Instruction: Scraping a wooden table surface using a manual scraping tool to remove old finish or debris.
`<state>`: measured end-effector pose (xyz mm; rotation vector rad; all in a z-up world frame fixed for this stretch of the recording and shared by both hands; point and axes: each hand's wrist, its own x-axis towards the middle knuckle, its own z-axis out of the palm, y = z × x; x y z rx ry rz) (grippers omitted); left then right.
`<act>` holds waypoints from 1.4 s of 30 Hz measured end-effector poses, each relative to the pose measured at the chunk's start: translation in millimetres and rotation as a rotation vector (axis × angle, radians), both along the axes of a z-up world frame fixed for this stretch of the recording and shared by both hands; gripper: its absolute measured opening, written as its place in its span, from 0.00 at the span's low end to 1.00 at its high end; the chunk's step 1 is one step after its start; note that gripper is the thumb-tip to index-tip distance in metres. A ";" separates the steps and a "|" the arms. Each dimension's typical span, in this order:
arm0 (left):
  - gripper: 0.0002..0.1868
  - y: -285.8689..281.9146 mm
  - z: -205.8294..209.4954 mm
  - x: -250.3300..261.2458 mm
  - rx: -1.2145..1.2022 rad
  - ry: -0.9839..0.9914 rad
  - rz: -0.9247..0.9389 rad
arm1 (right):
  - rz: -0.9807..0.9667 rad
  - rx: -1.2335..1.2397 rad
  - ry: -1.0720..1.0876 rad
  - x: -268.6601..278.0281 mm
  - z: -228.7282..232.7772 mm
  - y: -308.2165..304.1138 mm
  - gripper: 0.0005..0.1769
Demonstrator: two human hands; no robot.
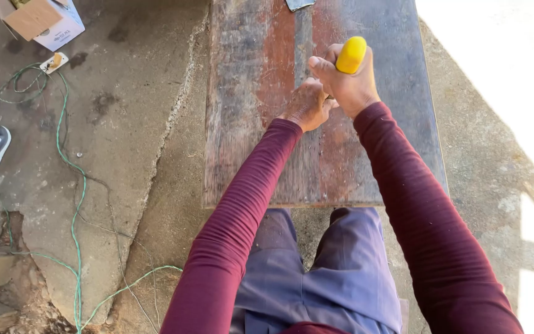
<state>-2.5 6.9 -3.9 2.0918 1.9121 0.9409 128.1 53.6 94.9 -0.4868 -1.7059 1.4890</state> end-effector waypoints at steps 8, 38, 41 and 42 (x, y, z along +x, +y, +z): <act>0.10 0.6 -16.5 2.1 -0.176 0.045 0.137 | 0.081 -0.001 0.017 -5.3 -28.7 13.2 0.25; 0.14 -158.3 2.1 90.8 0.060 0.138 -0.156 | -0.001 -0.037 0.039 103.6 -26.0 -144.7 0.23; 0.18 -107.6 18.7 57.4 -0.024 0.143 -0.060 | 0.092 -0.100 0.135 67.8 -16.9 -92.1 0.21; 0.16 -89.6 17.3 44.4 -0.030 0.132 -0.021 | 0.110 -0.188 0.160 53.6 -16.5 -74.5 0.22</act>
